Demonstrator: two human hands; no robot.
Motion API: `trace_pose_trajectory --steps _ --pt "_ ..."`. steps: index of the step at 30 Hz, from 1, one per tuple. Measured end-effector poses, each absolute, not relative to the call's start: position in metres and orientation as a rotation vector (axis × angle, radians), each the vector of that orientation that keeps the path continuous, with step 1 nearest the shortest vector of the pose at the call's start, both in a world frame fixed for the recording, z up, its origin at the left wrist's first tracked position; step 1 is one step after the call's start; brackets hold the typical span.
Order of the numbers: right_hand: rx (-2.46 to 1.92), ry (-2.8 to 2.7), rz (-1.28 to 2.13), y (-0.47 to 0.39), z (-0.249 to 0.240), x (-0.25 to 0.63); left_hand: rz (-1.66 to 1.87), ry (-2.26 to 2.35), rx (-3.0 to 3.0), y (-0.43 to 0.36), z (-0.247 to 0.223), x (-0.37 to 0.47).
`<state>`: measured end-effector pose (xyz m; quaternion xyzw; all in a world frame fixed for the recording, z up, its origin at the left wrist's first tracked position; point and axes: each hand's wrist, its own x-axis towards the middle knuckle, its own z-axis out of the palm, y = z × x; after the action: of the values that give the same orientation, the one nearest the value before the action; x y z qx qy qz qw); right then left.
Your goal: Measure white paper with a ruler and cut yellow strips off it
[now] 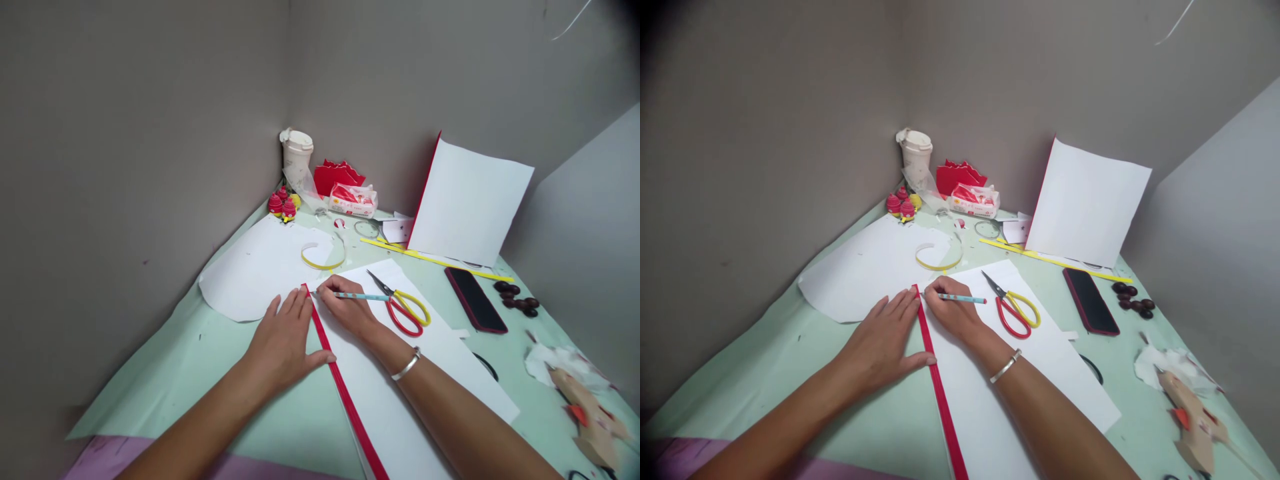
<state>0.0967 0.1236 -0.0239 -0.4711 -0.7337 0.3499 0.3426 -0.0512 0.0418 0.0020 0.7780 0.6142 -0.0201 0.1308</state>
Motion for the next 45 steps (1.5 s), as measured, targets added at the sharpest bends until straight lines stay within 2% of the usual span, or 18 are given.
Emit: trace_pose_trajectory --steps 45 --pt "-1.227 -1.993 0.752 0.107 -0.017 0.100 -0.029 1.785 2.267 0.042 0.001 -0.051"
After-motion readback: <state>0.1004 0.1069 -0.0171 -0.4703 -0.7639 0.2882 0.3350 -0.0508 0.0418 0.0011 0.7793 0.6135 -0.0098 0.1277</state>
